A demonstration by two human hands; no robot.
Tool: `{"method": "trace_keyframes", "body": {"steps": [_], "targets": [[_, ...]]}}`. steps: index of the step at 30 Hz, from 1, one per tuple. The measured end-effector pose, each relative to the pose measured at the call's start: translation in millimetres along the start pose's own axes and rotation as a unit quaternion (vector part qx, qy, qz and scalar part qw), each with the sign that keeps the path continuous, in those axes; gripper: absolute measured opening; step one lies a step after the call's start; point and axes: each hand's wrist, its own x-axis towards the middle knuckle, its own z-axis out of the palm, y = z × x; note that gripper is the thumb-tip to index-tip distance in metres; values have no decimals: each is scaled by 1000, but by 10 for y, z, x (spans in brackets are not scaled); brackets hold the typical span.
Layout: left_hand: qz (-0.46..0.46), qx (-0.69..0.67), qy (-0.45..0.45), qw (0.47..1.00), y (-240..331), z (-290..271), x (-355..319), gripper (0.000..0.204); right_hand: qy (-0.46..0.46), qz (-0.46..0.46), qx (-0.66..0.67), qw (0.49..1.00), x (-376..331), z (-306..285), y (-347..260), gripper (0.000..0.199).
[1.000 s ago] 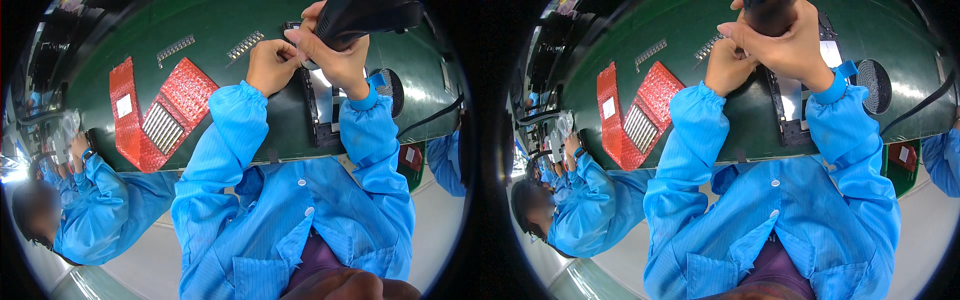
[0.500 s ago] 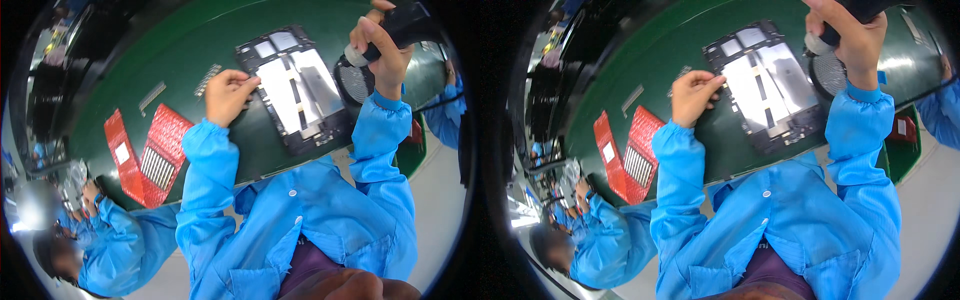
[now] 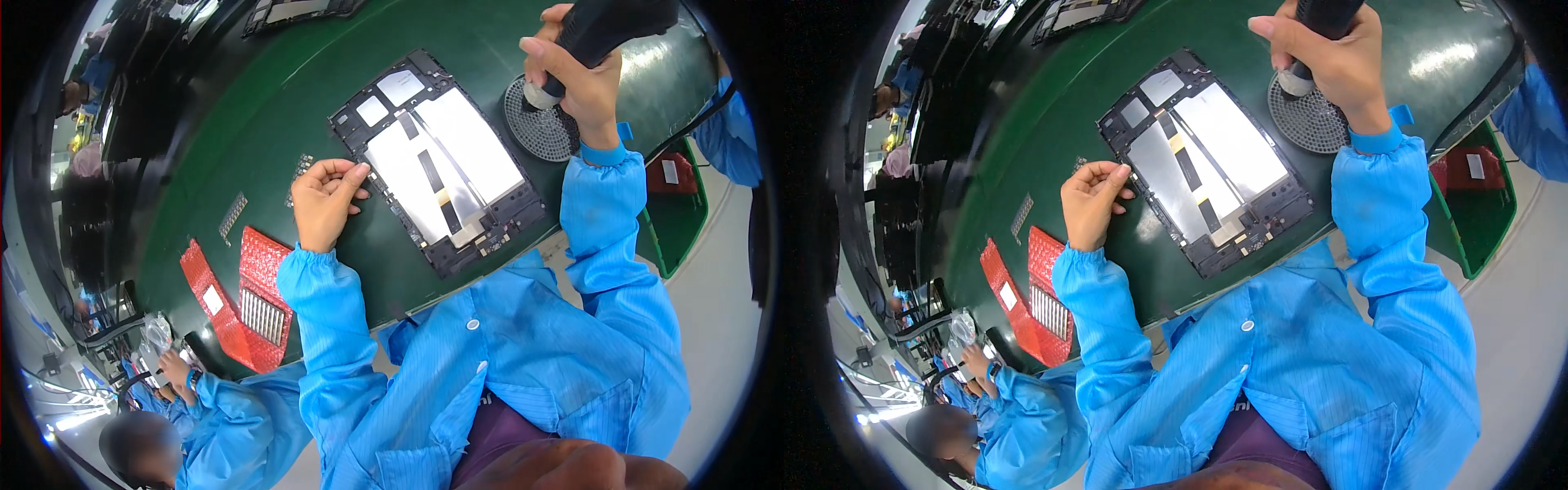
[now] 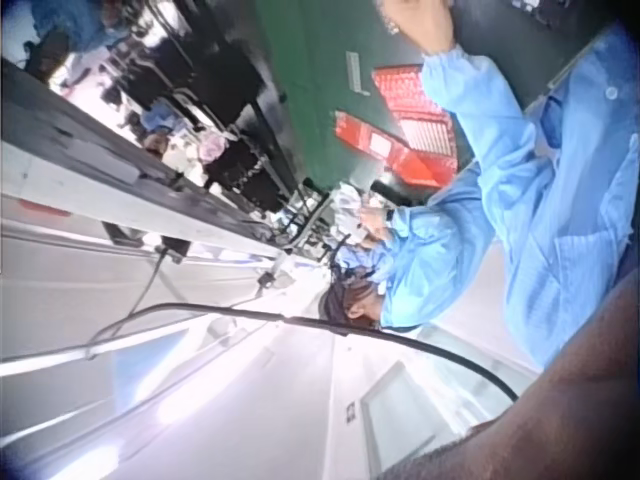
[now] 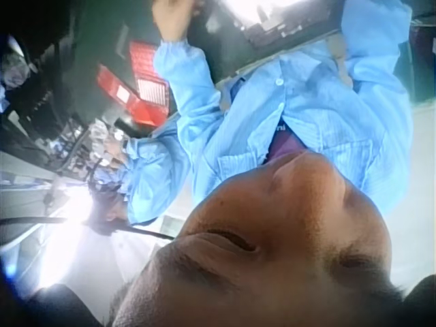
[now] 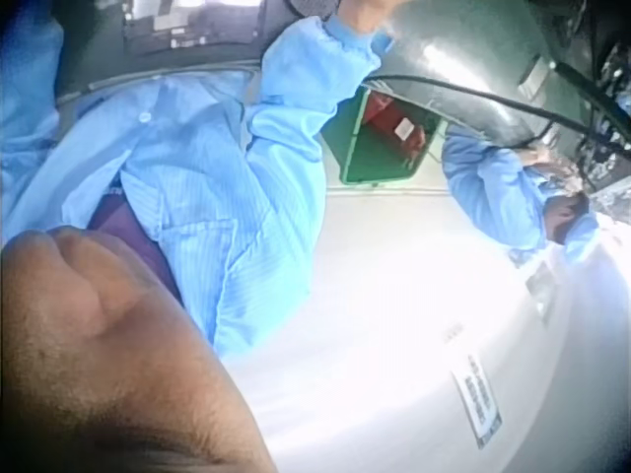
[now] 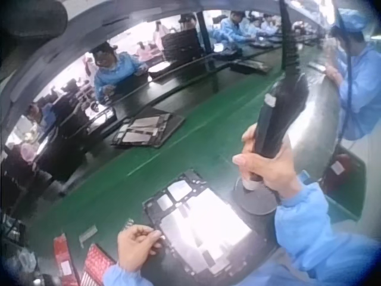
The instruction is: Assembling electronic components into a device casing using an electric screwdriver.
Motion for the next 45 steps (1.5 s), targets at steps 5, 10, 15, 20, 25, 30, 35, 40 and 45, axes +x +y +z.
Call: {"method": "trace_keyframes", "body": {"steps": [5, 10, 15, 20, 25, 30, 35, 40, 45], "targets": [[18, -16, -23, 999, -20, -35, -3, 18, -16, 12, -6, 1000, -53, -6, -28, 37], [20, -27, -32, 999, -54, -66, -2, 17, -29, 13, 3, 999, -82, 17, -16, 38], [13, -36, -39, 999, -88, -95, 13, 18, -29, 49, -5, 998, -88, 58, 24, 35], [-4, -45, -99, 994, -63, -138, 7, 16, -160, -140, 201, 956, 179, 32, 457, 35], [-8, -13, -123, 992, -44, -159, -31, 17, -53, 56, 20, 997, -81, 69, 18, 35], [3, -8, -118, 993, -37, -121, -48, 17, -140, -115, -105, 978, -54, -136, 276, 29], [11, 6, -117, 993, -65, -151, -64, 18, -143, -102, -94, 980, -60, -78, 250, 28], [18, 22, -83, 996, -95, -118, -56, 17, -129, -103, -41, 985, 6, 6, 111, 36], [165, 79, -57, 982, -44, 194, -26, 18, -206, -93, 43, 973, -12, 417, -198, 32]]}}
